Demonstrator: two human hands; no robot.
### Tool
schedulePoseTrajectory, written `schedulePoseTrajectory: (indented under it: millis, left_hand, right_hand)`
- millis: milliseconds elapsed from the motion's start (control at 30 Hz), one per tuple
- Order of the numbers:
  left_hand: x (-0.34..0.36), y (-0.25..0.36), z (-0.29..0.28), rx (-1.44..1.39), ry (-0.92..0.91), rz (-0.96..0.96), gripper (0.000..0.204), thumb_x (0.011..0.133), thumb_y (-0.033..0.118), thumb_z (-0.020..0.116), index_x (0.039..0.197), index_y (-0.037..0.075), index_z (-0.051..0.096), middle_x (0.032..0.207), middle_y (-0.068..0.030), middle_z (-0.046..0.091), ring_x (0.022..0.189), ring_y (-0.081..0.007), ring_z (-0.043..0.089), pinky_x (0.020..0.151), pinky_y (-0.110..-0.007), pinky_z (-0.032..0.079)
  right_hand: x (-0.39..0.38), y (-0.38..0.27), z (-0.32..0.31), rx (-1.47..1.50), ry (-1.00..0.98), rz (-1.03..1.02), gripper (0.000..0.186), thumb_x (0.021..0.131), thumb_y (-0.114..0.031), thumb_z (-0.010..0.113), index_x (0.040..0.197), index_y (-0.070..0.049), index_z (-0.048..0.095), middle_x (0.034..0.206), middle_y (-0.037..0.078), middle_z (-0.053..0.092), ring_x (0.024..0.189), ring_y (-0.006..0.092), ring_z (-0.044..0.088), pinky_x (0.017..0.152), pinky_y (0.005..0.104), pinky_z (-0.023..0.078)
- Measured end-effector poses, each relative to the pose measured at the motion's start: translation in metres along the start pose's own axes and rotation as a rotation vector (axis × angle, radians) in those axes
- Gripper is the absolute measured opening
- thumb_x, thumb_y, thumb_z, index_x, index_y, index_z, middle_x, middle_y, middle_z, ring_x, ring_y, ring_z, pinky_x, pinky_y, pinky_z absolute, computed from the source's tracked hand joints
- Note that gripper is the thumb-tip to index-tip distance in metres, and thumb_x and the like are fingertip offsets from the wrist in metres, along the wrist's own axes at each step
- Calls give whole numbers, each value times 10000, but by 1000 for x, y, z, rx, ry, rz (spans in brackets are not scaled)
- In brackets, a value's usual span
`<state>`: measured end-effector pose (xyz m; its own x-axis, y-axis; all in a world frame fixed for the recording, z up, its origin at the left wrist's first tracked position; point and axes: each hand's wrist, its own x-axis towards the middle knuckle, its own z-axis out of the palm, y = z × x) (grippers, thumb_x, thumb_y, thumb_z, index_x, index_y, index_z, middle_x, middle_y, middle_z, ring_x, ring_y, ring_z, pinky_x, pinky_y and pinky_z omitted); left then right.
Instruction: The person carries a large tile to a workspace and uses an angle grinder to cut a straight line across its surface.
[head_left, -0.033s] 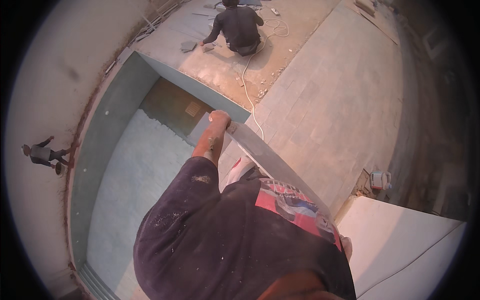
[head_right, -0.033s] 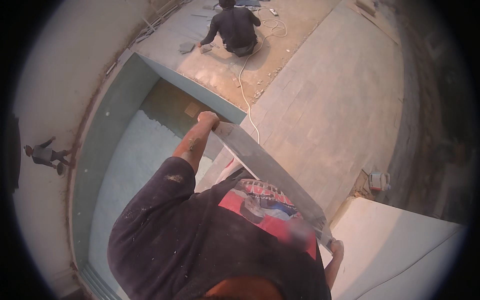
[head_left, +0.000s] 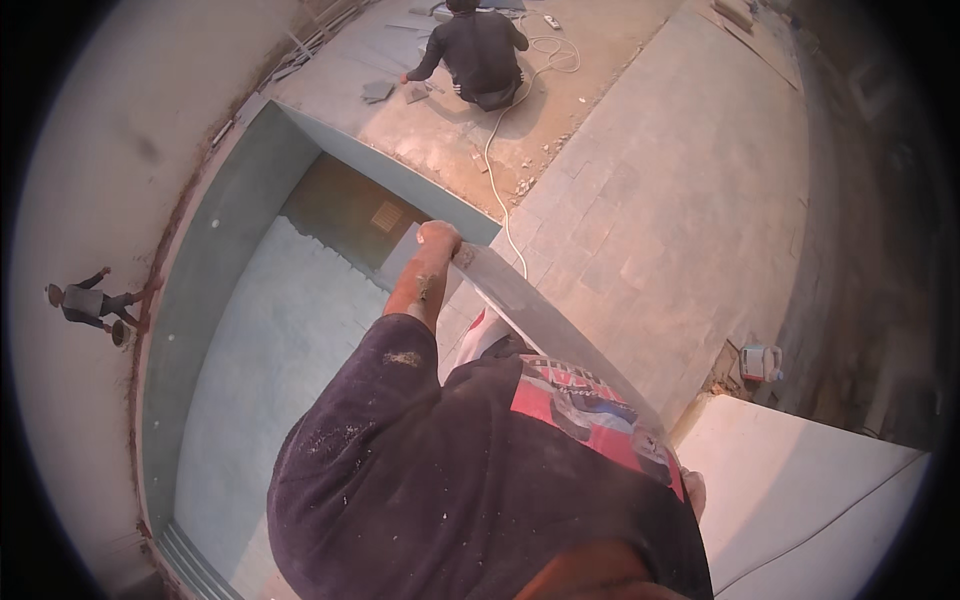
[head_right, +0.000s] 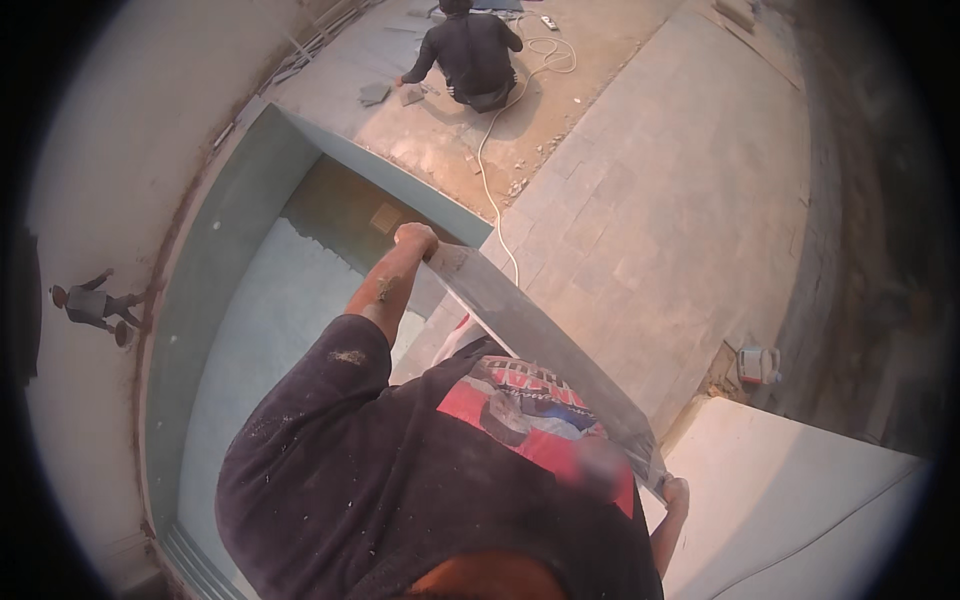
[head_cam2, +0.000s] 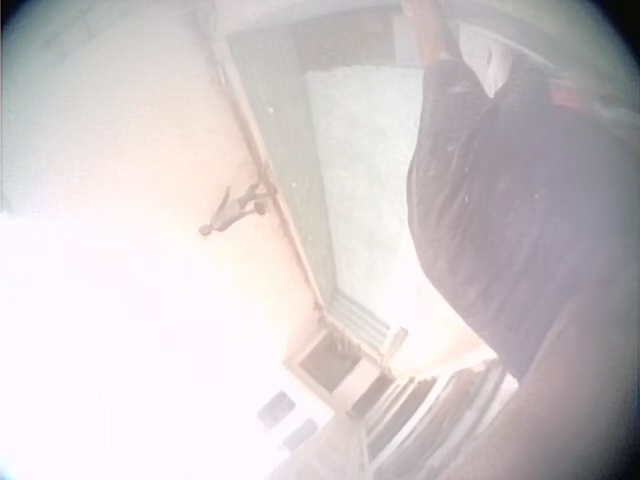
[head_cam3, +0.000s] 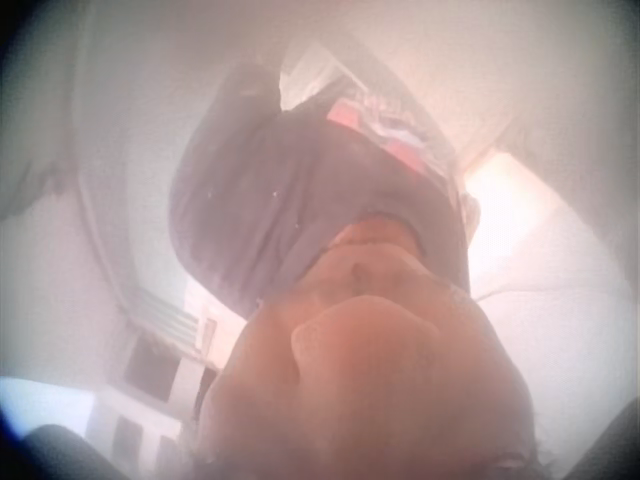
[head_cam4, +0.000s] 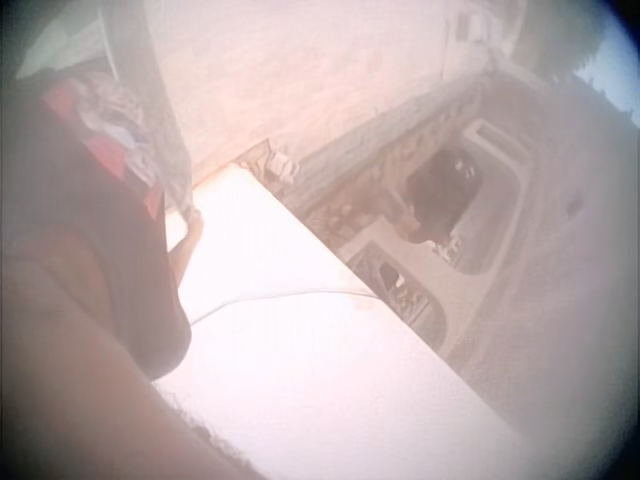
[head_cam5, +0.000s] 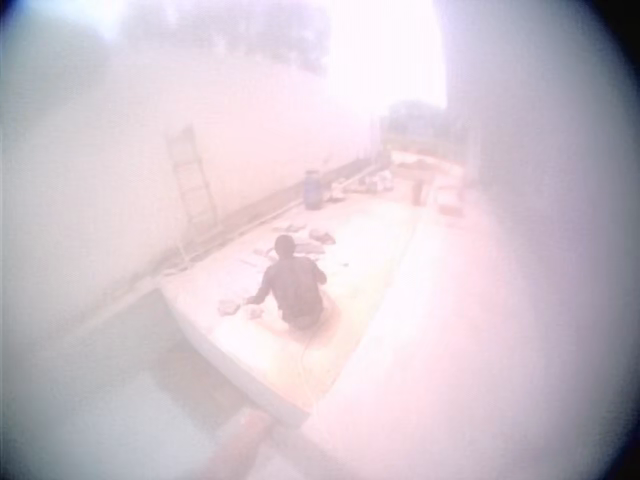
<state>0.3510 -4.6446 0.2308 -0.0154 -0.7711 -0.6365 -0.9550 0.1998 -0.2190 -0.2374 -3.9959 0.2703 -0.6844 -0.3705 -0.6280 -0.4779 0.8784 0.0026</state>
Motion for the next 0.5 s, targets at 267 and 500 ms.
schedulePoseTrajectory:
  millis: [267, 500]
  left_hand:
    - [47, 47, -55, -31, -94, -116, 412, 769, 264, 819, 1179, 228, 793, 1212, -19, 760, 1107, -224, 734, 800, -443, 622]
    - [150, 89, -100, -28, -142, -146, 408, 758, 321, 848, 1160, 266, 800, 1193, 0, 767, 1060, -221, 747, 772, -455, 614]
  right_hand:
    - [122, -36, -59, -1, -162, 72, 475, 966, -361, 579, 946, 86, 736, 776, 259, 687, 715, 339, 703, 667, 474, 536]
    - [204, -94, -125, -119, -228, 94, 460, 963, -368, 585, 898, 55, 752, 705, 201, 681, 617, 298, 675, 575, 465, 502]
